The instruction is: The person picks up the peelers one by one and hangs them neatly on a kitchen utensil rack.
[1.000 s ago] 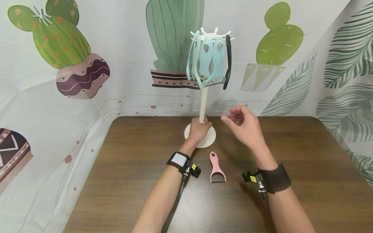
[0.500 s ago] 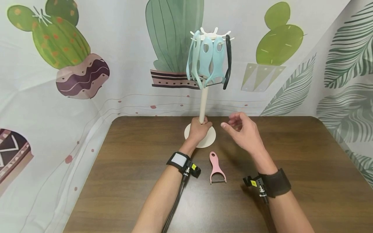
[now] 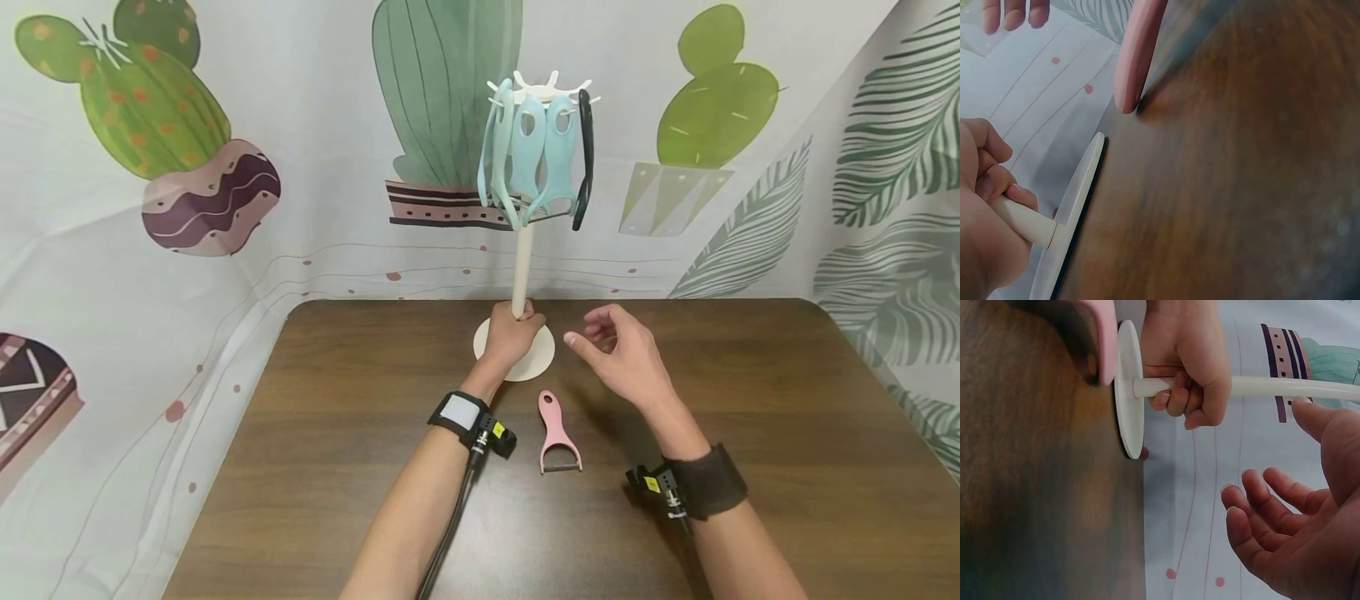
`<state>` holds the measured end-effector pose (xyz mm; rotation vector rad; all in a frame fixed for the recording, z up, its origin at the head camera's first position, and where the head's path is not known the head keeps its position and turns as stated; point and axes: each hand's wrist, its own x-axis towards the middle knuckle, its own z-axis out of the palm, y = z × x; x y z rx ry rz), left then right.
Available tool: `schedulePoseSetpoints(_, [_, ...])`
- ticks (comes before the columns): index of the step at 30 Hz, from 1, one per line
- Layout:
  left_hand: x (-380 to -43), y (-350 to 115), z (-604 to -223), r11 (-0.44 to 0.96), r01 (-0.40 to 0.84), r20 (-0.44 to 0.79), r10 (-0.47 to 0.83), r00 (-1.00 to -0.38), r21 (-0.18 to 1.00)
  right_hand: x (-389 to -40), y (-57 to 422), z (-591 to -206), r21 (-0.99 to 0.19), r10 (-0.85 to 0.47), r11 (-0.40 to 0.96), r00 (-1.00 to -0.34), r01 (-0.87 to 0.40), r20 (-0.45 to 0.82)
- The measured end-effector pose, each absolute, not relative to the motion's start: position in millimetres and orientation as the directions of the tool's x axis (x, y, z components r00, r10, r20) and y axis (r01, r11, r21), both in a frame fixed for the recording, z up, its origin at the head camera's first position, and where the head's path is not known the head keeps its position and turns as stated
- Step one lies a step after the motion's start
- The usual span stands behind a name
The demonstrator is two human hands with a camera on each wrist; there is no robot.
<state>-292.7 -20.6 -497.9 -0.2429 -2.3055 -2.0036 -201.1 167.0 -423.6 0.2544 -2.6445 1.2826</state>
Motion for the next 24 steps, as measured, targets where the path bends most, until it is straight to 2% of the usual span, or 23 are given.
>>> schedulePoseSetpoints(24, [-292, -21, -497, 0.142, 0.15, 0.141, 0.068, -0.988, 0.978, -195, 165, -438, -0.734, -0.096, 0.643, -0.974, -0.217, 0.204])
